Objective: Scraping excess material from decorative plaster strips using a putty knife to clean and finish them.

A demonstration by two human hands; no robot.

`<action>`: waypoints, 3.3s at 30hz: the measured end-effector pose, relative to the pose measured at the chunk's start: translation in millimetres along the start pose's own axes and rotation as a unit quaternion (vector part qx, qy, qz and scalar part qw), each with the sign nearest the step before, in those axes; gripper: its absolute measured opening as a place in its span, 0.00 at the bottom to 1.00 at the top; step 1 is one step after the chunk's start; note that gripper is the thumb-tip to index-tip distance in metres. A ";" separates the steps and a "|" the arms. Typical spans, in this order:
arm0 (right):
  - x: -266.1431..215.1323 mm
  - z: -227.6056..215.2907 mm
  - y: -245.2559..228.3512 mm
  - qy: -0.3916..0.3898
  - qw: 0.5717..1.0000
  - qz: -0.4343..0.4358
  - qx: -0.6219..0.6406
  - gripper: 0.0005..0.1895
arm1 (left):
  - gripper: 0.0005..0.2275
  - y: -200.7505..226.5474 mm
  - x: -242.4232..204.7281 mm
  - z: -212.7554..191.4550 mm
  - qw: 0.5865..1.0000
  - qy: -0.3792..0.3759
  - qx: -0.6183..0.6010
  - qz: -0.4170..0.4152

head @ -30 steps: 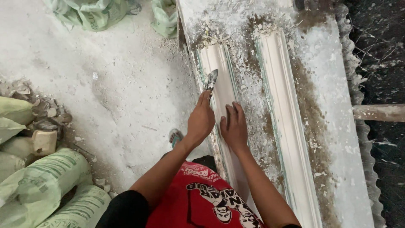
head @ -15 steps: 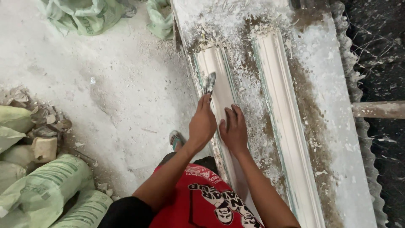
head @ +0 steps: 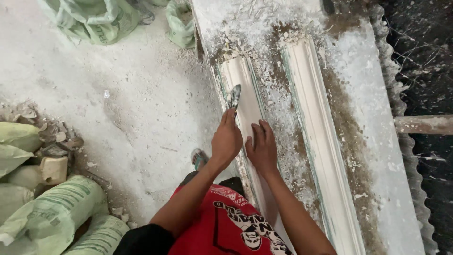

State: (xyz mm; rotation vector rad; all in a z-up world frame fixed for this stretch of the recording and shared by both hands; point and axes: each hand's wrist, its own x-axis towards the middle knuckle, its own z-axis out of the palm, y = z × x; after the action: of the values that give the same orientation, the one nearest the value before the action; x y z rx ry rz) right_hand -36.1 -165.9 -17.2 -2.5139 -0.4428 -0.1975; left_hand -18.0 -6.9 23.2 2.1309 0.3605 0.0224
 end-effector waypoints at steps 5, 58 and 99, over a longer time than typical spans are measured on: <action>-3.2 -4.2 -1.7 -0.009 1.000 0.003 -0.010 0.23 | 0.20 5.9 37.2 -13.7 0.998 0.058 -0.012 0.001; -142.7 -7.2 45.7 0.025 0.991 -0.084 -0.097 0.28 | 0.21 -6.1 -209.1 92.4 0.995 0.053 -0.024 0.076; -123.7 -31.5 9.3 0.062 0.997 -0.028 -0.043 0.30 | 0.18 -269.1 -203.6 47.6 0.998 0.056 -0.012 -0.004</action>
State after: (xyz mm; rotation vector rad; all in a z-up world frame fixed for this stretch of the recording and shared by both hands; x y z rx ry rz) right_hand -149.8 -224.3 -24.9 -2.5574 -0.4638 -0.4005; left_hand -272.0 38.6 -199.5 2.1099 0.4328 0.1419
